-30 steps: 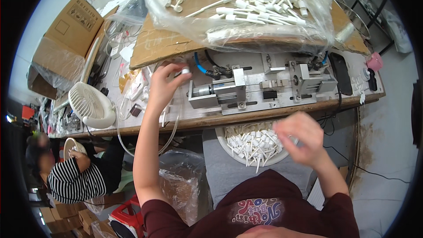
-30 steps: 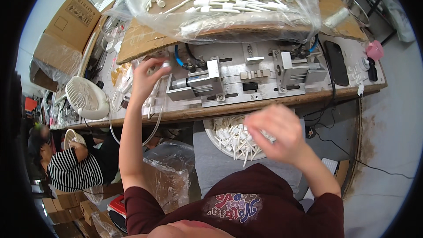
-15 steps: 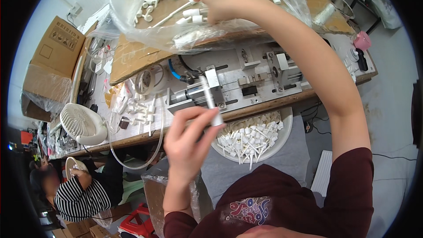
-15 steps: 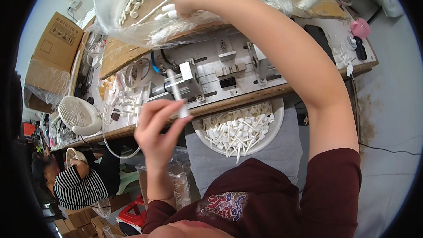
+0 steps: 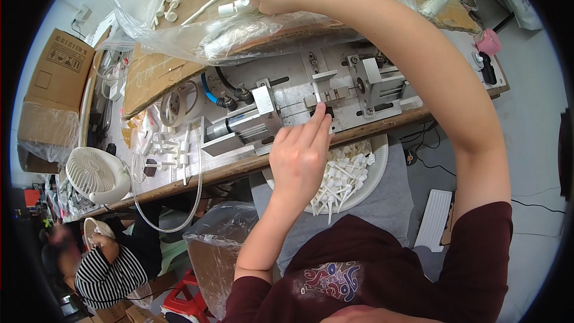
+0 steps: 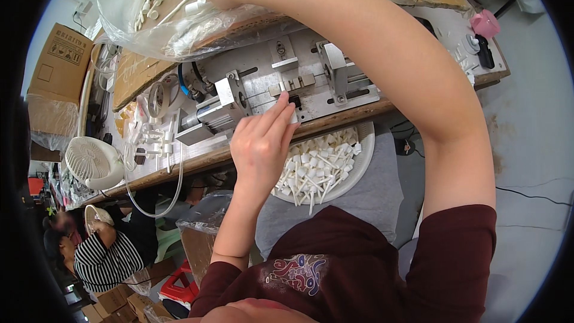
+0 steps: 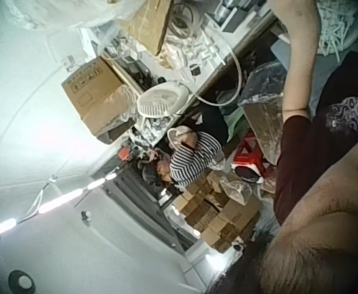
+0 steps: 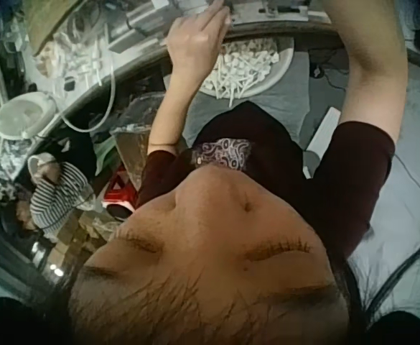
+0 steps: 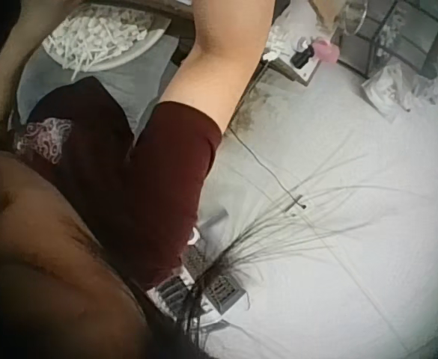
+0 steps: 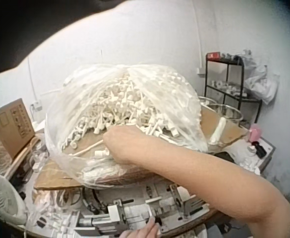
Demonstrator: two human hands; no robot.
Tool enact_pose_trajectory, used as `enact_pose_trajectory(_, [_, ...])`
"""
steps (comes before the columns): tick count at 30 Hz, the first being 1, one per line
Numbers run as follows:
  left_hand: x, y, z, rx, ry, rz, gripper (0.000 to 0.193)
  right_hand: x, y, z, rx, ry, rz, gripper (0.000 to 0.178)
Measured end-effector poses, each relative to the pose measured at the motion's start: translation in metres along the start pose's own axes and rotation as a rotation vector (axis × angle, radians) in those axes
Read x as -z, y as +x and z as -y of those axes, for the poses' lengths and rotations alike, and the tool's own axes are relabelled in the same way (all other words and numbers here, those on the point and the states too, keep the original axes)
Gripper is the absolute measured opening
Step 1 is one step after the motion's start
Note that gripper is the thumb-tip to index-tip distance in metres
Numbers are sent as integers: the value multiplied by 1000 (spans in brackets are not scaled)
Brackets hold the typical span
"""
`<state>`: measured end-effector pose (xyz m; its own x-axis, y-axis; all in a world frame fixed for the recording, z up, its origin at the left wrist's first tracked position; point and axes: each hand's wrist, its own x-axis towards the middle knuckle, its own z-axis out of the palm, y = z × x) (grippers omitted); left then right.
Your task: Using a pneumatic press machine to assemble small white plastic components.
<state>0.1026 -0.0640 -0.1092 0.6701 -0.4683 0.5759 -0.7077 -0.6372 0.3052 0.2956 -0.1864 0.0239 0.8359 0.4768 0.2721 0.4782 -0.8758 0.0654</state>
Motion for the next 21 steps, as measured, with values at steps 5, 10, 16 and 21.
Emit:
enact_pose_trajectory(5, [0,2,-1,39,2,10,27,-2,11,10,57,66,12,22])
enact_pose_trajectory(10, [0,4,-1,67,-10,11,27,-3,19,8,4,122,52,23])
enact_pose_trajectory(16, [1,3,0,99,-21,19,26,11,9,-2,-47,190,-68,20])
enact_pose_trajectory(21, [2,4,-1,105,-26,28,26,23,-44,-9,112,546,-395,15])
